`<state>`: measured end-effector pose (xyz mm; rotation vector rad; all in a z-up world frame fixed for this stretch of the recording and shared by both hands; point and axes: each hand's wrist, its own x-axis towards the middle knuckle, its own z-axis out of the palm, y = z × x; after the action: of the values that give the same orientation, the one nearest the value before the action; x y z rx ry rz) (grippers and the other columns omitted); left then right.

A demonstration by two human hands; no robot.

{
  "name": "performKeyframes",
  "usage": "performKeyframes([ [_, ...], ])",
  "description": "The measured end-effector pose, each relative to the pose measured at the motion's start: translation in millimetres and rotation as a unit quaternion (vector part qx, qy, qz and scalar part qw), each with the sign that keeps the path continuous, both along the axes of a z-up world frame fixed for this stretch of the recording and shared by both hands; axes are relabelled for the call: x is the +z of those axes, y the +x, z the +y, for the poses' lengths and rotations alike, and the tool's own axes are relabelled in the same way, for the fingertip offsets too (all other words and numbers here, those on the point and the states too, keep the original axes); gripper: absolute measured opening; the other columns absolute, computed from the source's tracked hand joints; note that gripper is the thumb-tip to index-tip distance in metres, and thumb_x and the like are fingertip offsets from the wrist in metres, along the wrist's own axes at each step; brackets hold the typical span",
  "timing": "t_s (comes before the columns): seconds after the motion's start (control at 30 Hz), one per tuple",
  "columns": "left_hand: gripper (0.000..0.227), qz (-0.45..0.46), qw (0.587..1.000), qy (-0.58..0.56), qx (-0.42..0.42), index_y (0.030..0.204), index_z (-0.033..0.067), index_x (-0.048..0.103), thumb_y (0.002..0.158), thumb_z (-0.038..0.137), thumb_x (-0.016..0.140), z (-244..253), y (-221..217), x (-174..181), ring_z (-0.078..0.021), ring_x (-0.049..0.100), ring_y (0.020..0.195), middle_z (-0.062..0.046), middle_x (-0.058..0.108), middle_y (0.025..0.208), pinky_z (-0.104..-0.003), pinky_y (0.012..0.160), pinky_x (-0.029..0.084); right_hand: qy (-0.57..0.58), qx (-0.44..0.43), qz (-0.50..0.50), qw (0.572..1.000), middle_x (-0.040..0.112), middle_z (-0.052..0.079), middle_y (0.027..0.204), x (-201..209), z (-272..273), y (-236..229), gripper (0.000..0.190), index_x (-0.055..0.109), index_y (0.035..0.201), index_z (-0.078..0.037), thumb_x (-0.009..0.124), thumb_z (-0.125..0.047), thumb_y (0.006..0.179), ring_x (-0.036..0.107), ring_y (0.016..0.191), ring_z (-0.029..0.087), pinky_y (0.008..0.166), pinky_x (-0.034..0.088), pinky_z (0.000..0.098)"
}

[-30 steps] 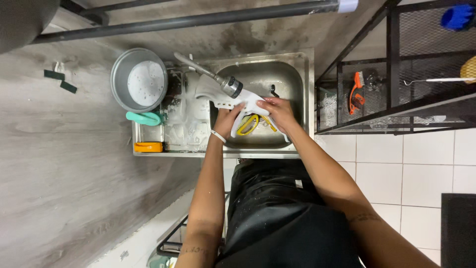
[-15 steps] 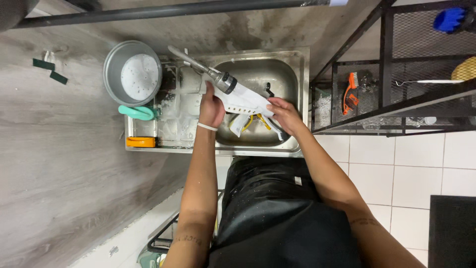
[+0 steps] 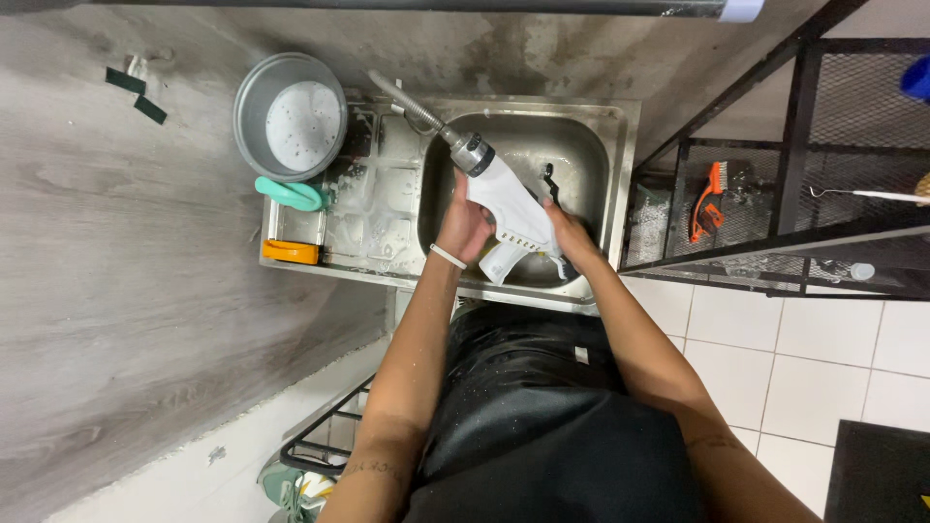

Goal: The person cleans white shoes at a sink by scrubbing them with brushes and a yellow sponge, and rinsing them under a faucet.

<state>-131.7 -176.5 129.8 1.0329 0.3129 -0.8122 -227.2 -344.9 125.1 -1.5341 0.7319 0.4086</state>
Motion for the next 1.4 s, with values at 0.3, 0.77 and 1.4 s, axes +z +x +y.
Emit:
performKeyframes([
  [0.3,0.061,0.059,0.995,-0.012,0.085,0.112,0.0227,0.069,0.087,0.076,0.055,7.7,14.7,-12.5,-0.0112,0.043,0.077,0.003,0.053,0.093,-0.028,0.072,0.054,-0.029,0.055,-0.091,0.994,0.058,0.011,0.149,5.7,5.5,9.4,0.063,0.062,0.144,-0.017,0.047,-0.065,0.105,0.046,0.145,0.026,0.125,0.03,0.0434],
  [0.77,0.033,-0.115,0.968,0.111,0.196,0.122,0.0096,0.07,0.093,0.021,0.08,66.4,-10.4,46.4,-0.0105,0.067,0.067,-0.002,0.075,0.097,-0.026,0.057,0.06,-0.193,0.119,-0.163,0.96,0.075,0.019,0.101,-130.4,56.8,75.8,0.037,0.078,0.109,-0.008,0.056,-0.037,0.103,0.069,0.109,0.036,0.095,0.053,0.0499],
  [1.4,0.016,-0.137,0.929,0.126,0.321,0.103,0.0118,0.067,0.096,0.023,0.076,230.9,16.2,52.8,-0.0136,0.066,0.049,0.001,0.063,0.074,-0.021,0.05,0.058,-0.689,0.219,-0.221,0.654,0.067,0.012,0.091,-245.7,112.2,93.5,0.023,0.072,0.105,-0.007,0.052,-0.012,0.096,0.066,0.091,0.032,0.074,0.046,0.0461],
])
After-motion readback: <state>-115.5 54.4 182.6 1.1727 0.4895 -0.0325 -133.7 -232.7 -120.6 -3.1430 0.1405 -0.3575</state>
